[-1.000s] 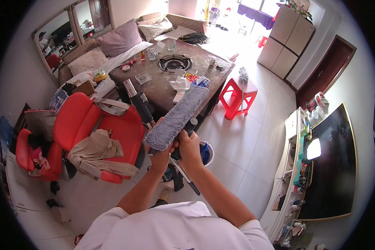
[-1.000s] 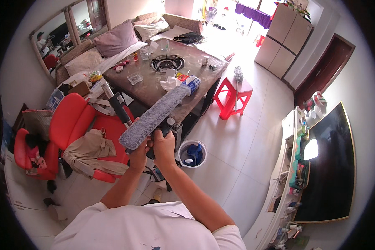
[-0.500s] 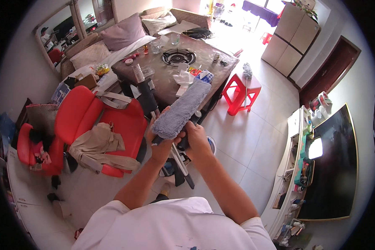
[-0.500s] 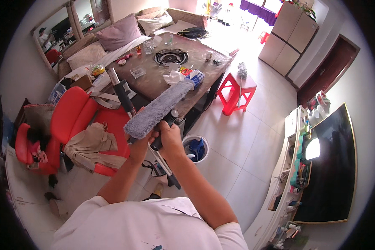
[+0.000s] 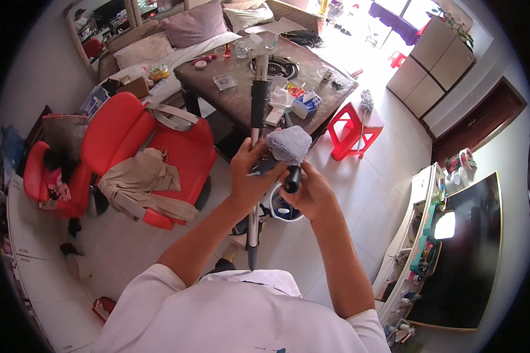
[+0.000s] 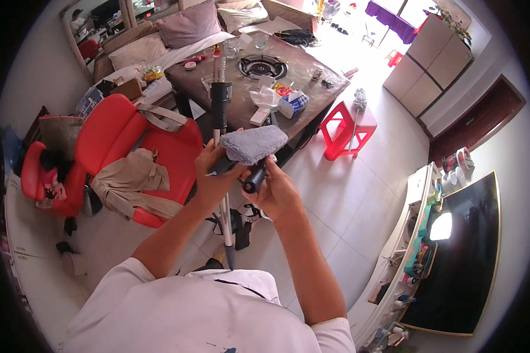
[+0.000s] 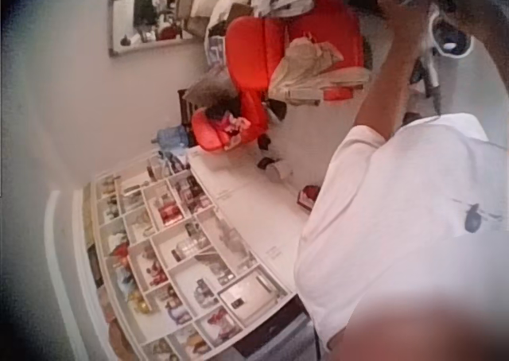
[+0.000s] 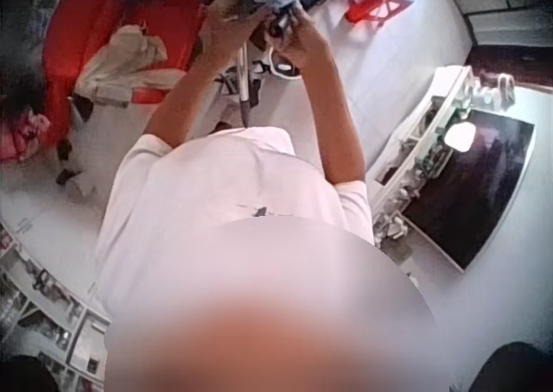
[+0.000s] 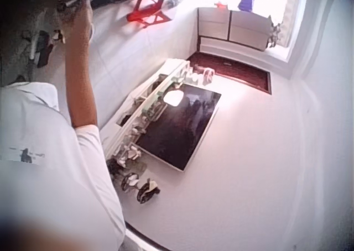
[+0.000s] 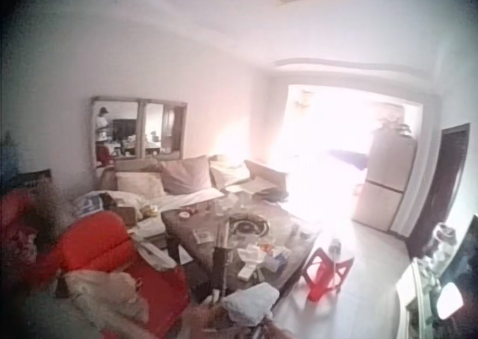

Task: The person assembles a flat mop by attaching a handle to a mop head and securing a microfiber pad. They remove the pad from packaging, align the head with the handle, and fasten the pad onto the head using clips.

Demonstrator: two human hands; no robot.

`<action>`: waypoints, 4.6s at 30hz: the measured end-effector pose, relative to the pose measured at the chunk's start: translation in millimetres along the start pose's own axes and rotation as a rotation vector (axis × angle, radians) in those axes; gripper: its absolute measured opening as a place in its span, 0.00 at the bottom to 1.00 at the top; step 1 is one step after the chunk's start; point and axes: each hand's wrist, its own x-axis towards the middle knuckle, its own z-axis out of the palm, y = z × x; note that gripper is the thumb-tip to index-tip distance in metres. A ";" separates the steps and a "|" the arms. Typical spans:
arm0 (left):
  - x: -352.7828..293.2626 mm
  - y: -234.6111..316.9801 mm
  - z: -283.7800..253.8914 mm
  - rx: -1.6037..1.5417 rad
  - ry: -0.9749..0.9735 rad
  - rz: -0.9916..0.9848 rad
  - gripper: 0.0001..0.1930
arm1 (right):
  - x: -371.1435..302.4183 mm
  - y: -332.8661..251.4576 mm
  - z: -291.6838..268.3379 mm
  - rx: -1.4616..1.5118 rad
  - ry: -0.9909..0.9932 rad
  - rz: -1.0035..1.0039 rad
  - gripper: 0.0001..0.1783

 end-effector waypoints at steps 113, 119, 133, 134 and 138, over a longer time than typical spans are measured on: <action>-52.8 -10.6 -38.3 0.230 -0.455 -0.412 0.18 | -37.9 93.4 -11.7 -0.583 0.131 -0.452 0.07; -69.2 -9.1 -19.9 0.240 -0.451 -0.473 0.22 | -37.9 94.2 -16.3 -0.641 0.329 -0.412 0.15; -72.3 -33.1 -1.9 0.152 -0.503 -0.442 0.23 | -35.0 96.2 -27.8 -0.621 0.407 -0.531 0.14; -73.4 -37.3 -0.1 0.154 -0.505 -0.458 0.24 | -34.4 95.9 -27.0 -0.624 0.426 -0.522 0.14; -73.5 -43.1 5.7 0.166 -0.464 -0.493 0.26 | -31.7 88.1 -22.2 -0.630 0.471 -0.454 0.15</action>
